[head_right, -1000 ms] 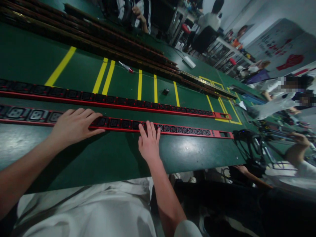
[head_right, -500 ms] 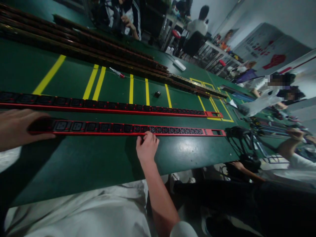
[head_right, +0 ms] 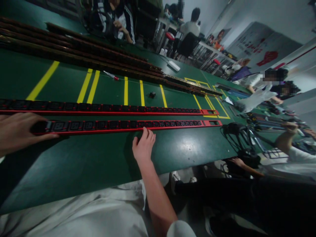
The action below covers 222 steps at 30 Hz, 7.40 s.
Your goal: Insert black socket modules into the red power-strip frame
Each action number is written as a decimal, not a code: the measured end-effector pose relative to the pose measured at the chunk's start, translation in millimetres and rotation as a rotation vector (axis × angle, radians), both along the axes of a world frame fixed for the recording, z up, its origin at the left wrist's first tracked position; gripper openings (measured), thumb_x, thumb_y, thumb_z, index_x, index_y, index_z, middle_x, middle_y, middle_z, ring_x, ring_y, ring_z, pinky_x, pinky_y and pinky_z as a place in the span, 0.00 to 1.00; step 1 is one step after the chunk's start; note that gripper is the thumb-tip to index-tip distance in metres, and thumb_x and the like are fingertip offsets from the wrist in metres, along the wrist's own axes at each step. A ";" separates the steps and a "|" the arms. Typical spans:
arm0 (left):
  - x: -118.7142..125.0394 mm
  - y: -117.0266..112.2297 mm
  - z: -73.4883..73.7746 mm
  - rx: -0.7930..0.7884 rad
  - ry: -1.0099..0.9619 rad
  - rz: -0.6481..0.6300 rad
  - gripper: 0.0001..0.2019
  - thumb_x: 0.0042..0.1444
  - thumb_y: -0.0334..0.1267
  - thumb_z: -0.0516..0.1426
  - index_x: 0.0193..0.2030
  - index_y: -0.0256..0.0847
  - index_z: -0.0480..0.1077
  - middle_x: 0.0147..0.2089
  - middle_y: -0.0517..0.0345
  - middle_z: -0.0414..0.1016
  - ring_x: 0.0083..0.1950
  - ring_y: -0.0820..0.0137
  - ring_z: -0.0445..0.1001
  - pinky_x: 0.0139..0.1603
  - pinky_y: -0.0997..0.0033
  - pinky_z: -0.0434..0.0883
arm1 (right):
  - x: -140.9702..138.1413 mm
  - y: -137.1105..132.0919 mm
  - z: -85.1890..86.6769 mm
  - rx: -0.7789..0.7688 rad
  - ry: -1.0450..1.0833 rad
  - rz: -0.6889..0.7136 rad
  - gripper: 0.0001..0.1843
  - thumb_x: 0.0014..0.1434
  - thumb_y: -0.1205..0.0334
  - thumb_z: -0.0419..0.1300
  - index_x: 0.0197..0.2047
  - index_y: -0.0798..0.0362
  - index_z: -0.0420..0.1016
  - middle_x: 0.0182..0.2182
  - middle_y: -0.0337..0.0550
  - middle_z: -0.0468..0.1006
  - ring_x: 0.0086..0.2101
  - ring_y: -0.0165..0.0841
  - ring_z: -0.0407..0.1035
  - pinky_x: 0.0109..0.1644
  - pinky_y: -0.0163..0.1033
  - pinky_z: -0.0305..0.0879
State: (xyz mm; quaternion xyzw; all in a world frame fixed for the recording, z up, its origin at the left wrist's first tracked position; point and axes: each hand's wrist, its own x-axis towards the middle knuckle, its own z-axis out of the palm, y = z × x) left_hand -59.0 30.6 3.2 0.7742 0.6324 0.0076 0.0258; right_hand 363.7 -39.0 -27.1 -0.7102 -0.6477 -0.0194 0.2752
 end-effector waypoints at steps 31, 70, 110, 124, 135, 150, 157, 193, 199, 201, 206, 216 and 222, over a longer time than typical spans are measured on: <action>75.3 -16.5 13.2 0.088 0.063 -0.034 0.32 0.64 0.70 0.48 0.52 0.41 0.69 0.52 0.44 0.77 0.56 0.50 0.74 0.54 0.53 0.65 | 31.8 17.9 -1.6 0.116 -0.163 0.202 0.23 0.68 0.66 0.53 0.65 0.57 0.73 0.64 0.58 0.70 0.66 0.46 0.61 0.71 0.59 0.60; 70.4 -13.1 -1.1 0.188 0.022 -0.050 0.34 0.61 0.71 0.49 0.50 0.41 0.72 0.50 0.44 0.78 0.54 0.48 0.75 0.50 0.51 0.65 | 37.8 23.3 -3.2 0.177 0.049 0.168 0.11 0.65 0.67 0.53 0.47 0.53 0.75 0.54 0.58 0.76 0.55 0.45 0.69 0.57 0.52 0.67; 70.7 -12.9 0.9 0.115 -0.074 -0.032 0.34 0.58 0.70 0.56 0.54 0.40 0.74 0.53 0.41 0.78 0.57 0.46 0.74 0.55 0.50 0.64 | -4.7 28.3 16.7 0.033 -0.152 0.183 0.17 0.65 0.65 0.56 0.56 0.54 0.76 0.54 0.57 0.75 0.53 0.48 0.66 0.54 0.53 0.64; 70.8 -13.1 -0.8 0.144 -0.046 -0.041 0.31 0.60 0.69 0.56 0.51 0.41 0.73 0.53 0.43 0.79 0.57 0.48 0.74 0.52 0.52 0.63 | -10.8 27.4 6.1 0.263 -0.033 0.217 0.17 0.69 0.62 0.52 0.57 0.55 0.73 0.53 0.59 0.72 0.55 0.47 0.66 0.58 0.55 0.64; 70.6 -12.8 -0.2 0.150 -0.015 -0.049 0.33 0.61 0.70 0.54 0.52 0.39 0.73 0.53 0.42 0.79 0.56 0.48 0.74 0.50 0.51 0.65 | -12.3 28.3 7.8 0.072 -0.084 0.253 0.12 0.65 0.67 0.55 0.50 0.51 0.75 0.51 0.54 0.75 0.52 0.46 0.66 0.55 0.53 0.63; 69.3 -12.5 -0.7 0.160 0.020 -0.060 0.33 0.61 0.71 0.52 0.52 0.41 0.72 0.52 0.44 0.78 0.55 0.49 0.75 0.51 0.52 0.64 | -11.9 29.9 4.3 0.107 -0.054 0.254 0.22 0.66 0.66 0.54 0.62 0.56 0.71 0.53 0.59 0.74 0.53 0.47 0.65 0.56 0.56 0.65; 70.5 -12.3 -1.6 0.182 -0.005 -0.057 0.32 0.60 0.69 0.55 0.51 0.39 0.73 0.51 0.44 0.78 0.54 0.48 0.75 0.49 0.53 0.63 | -11.5 29.2 3.5 0.114 -0.109 0.255 0.17 0.65 0.67 0.56 0.55 0.53 0.77 0.52 0.56 0.75 0.53 0.46 0.65 0.55 0.53 0.65; 71.3 -12.2 -1.9 0.205 -0.014 -0.071 0.30 0.61 0.67 0.58 0.50 0.39 0.73 0.50 0.46 0.79 0.53 0.50 0.75 0.48 0.53 0.62 | -33.8 17.2 7.4 0.038 -0.191 0.336 0.26 0.66 0.66 0.57 0.67 0.55 0.71 0.55 0.58 0.71 0.55 0.49 0.62 0.57 0.57 0.66; 71.8 -12.3 -0.4 0.197 0.021 -0.061 0.31 0.61 0.69 0.56 0.50 0.41 0.72 0.51 0.48 0.79 0.54 0.52 0.75 0.49 0.54 0.63 | -33.8 17.3 7.5 0.020 -0.172 0.344 0.25 0.66 0.67 0.57 0.66 0.51 0.73 0.55 0.56 0.70 0.55 0.47 0.61 0.57 0.55 0.65; 72.3 -12.5 0.4 0.187 0.018 -0.061 0.30 0.61 0.69 0.56 0.50 0.41 0.72 0.52 0.47 0.79 0.54 0.52 0.75 0.49 0.54 0.63 | -33.7 17.4 7.7 0.023 -0.164 0.342 0.25 0.66 0.67 0.57 0.65 0.52 0.73 0.55 0.56 0.70 0.54 0.47 0.61 0.57 0.55 0.65; 72.6 -12.6 1.6 0.161 -0.022 -0.049 0.31 0.61 0.68 0.55 0.51 0.41 0.73 0.53 0.43 0.79 0.55 0.48 0.74 0.50 0.51 0.64 | -33.7 17.2 8.9 0.014 -0.151 0.349 0.25 0.66 0.67 0.57 0.65 0.52 0.74 0.54 0.56 0.70 0.54 0.47 0.62 0.57 0.55 0.66; 74.9 -13.9 -0.1 0.118 -0.070 -0.029 0.32 0.60 0.67 0.56 0.53 0.39 0.74 0.55 0.39 0.77 0.58 0.44 0.73 0.54 0.48 0.64 | -32.2 18.4 6.6 0.072 -0.148 0.370 0.23 0.68 0.67 0.56 0.64 0.53 0.75 0.53 0.56 0.70 0.53 0.45 0.62 0.57 0.53 0.65; 60.7 -14.7 4.4 0.096 0.029 -0.016 0.35 0.60 0.68 0.53 0.59 0.39 0.70 0.56 0.38 0.77 0.58 0.42 0.73 0.56 0.45 0.66 | -30.5 19.4 4.7 0.039 -0.165 0.367 0.25 0.66 0.68 0.57 0.65 0.53 0.75 0.53 0.56 0.69 0.53 0.45 0.61 0.56 0.51 0.65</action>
